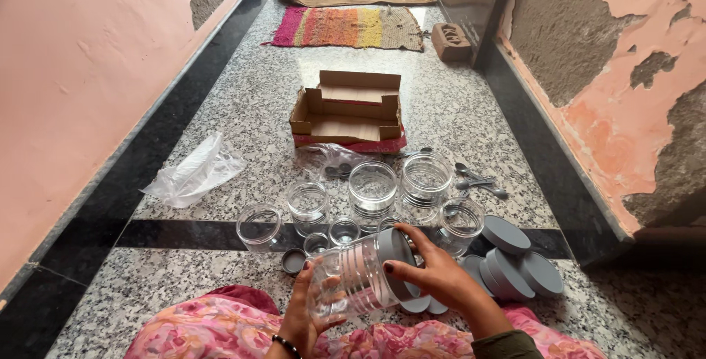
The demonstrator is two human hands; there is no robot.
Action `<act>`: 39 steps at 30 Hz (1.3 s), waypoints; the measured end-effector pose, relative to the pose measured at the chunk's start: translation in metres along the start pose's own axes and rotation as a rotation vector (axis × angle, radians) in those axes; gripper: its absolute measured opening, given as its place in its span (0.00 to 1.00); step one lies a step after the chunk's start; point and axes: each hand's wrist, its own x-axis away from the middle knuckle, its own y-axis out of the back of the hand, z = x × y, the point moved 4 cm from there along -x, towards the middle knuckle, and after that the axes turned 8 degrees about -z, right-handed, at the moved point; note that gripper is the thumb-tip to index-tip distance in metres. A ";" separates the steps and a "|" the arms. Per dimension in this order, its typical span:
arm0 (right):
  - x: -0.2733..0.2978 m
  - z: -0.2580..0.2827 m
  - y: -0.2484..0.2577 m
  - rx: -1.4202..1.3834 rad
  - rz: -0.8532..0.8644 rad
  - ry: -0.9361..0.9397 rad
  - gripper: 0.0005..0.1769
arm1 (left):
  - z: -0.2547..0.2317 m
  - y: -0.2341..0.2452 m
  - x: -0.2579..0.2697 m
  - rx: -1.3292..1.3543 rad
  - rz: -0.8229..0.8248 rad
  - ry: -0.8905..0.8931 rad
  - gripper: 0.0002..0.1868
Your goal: The person sits on the floor and repeatedly picks up clear plastic containers and gray lids, aligns them, and screws the lids onto the containers. The person handles multiple containers one at a time, placing each assembled unit back on the floor.
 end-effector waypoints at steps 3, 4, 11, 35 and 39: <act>0.009 0.012 0.004 -0.037 0.022 0.125 0.64 | -0.002 -0.003 0.006 0.009 -0.007 0.020 0.52; 0.012 0.018 0.008 0.016 0.010 0.226 0.63 | -0.001 -0.006 0.007 0.025 0.001 0.042 0.52; -0.003 0.028 0.018 0.192 0.040 0.249 0.61 | 0.000 -0.017 0.011 0.030 -0.027 0.057 0.53; 0.020 0.080 0.022 -0.140 0.533 0.163 0.56 | -0.041 -0.051 0.008 0.244 -0.044 -0.066 0.55; 0.000 0.102 0.024 -0.116 0.526 0.245 0.57 | -0.039 -0.024 -0.012 0.158 -0.078 -0.219 0.51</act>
